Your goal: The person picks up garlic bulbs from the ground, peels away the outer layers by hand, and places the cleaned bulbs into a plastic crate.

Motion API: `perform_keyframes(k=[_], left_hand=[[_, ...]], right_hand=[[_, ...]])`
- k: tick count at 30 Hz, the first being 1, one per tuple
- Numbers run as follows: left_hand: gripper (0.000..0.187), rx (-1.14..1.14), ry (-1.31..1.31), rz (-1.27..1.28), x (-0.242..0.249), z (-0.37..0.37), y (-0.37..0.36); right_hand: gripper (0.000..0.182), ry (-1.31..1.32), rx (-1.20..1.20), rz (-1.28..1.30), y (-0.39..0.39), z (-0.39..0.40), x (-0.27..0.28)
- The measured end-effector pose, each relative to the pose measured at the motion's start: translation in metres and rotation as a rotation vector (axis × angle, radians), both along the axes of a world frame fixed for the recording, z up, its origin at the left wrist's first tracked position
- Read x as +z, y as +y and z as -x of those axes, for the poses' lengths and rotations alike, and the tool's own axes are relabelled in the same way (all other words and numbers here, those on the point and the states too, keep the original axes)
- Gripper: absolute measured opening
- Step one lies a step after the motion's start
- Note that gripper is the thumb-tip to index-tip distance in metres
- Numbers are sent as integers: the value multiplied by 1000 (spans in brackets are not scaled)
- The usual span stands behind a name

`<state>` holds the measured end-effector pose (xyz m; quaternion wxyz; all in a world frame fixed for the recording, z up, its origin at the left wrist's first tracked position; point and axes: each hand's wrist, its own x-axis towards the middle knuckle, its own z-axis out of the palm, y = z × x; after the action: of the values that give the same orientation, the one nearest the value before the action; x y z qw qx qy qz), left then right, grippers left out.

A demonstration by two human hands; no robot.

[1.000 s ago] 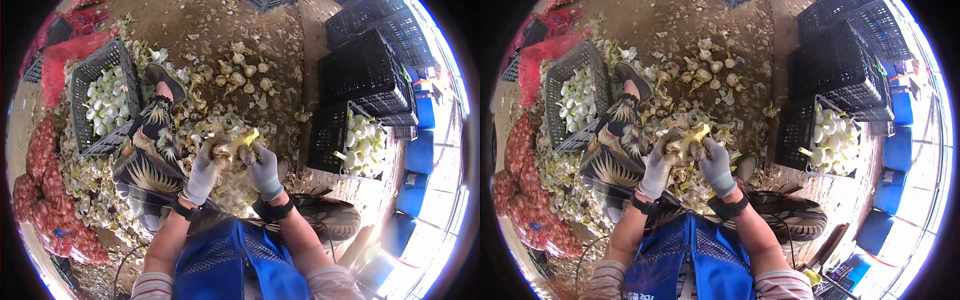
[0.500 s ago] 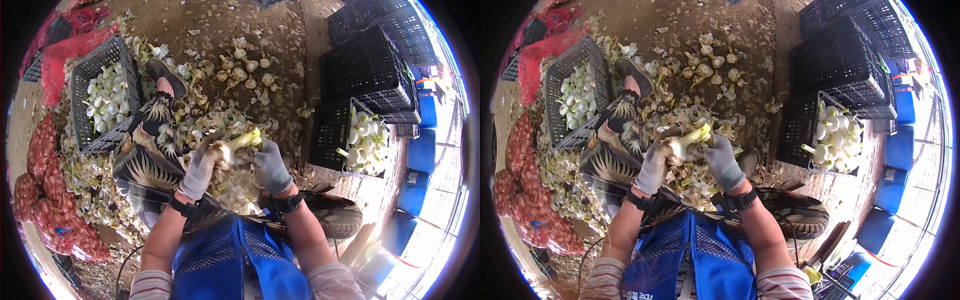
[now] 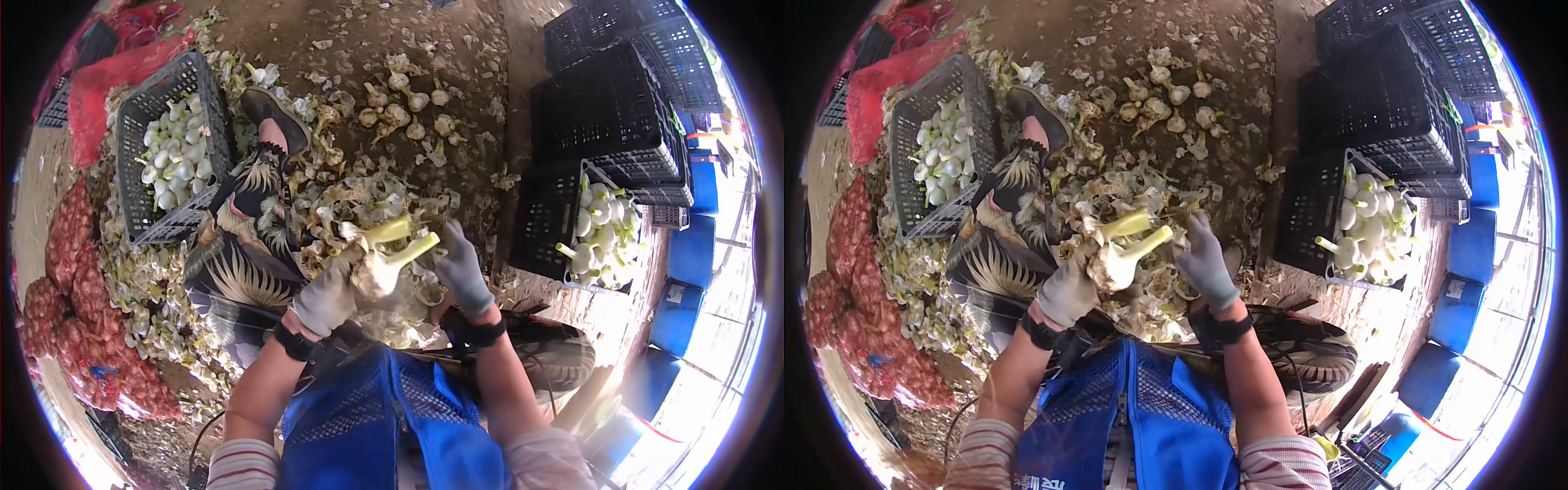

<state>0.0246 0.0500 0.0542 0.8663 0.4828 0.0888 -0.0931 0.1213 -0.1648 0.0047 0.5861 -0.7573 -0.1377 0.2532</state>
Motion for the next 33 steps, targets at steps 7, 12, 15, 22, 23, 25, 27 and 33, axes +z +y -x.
perform_keyframes(k=[7, 12, 15, 22, 23, 25, 27, 33], left_hand=[[26, 202, 290, 444, -52, 7, -12], [32, 399, 79, -76, -6, 28, 4], [44, -76, 18, -638, -15, 42, 29], [41, -131, -159, -387, -13, 0, 1], [34, -203, -184, -416, -15, -2, 1], [28, -202, -158, -436, -14, -3, -3], [27, -68, -203, -656, -7, -3, -9], [21, -81, -384, -761, 24, 14, -22]], right_hand=[[34, 458, -102, -420, 1, 31, 1], [32, 532, -572, -499, -18, 9, 7], [26, 211, -310, -231, -41, 9, -9], [36, 534, -117, -615, -13, 30, 20], [36, 533, -119, -613, -12, 29, 24], [38, 507, -108, -648, -7, 28, 36], [37, 481, -87, -651, -4, 27, 39], [22, 92, -36, -60, -2, 28, 39]])
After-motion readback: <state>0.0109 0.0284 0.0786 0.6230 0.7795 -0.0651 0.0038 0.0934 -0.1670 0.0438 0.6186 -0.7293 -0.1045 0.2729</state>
